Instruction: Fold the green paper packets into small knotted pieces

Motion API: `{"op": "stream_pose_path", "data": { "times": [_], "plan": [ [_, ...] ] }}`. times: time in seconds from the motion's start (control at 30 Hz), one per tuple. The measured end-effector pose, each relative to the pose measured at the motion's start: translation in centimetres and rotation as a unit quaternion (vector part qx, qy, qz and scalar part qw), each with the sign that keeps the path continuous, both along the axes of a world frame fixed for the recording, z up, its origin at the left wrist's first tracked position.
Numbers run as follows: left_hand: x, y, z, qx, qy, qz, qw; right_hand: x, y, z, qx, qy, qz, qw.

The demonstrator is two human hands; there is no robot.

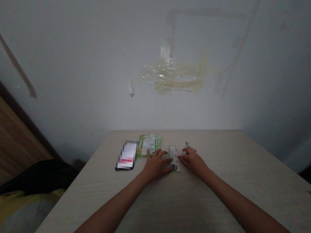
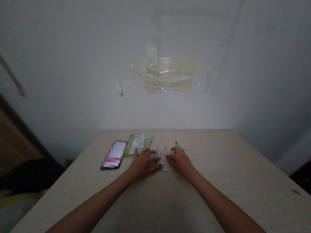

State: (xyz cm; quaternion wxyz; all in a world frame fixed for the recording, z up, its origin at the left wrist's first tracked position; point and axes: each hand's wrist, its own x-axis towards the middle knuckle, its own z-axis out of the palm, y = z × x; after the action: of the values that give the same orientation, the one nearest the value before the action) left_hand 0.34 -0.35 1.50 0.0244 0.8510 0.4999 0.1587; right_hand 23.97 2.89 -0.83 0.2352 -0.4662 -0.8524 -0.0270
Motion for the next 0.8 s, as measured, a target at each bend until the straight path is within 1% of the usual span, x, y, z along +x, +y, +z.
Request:
{"op": "stream_pose_path", "data": {
  "times": [0.2, 0.4, 0.63, 0.8],
  "plan": [
    [-0.1, 0.1, -0.1, -0.001, 0.001, -0.006, 1.000, -0.2, 0.3, 0.0, 0.003, -0.021, -0.019, 1.000],
    [-0.1, 0.3, -0.3, -0.005, 0.003, -0.007, 1.000, -0.7, 1.0, 0.2, -0.010, -0.042, -0.045, 0.998],
    [-0.2, 0.2, -0.1, -0.019, 0.004, -0.009, 1.000, -1.4, 1.7, 0.8, -0.033, -0.046, -0.081, 0.995],
    [-0.2, 0.3, -0.3, -0.010, 0.004, -0.010, 1.000, -2.2, 2.1, 1.3, -0.038, -0.046, -0.102, 0.993]
  ]
}}
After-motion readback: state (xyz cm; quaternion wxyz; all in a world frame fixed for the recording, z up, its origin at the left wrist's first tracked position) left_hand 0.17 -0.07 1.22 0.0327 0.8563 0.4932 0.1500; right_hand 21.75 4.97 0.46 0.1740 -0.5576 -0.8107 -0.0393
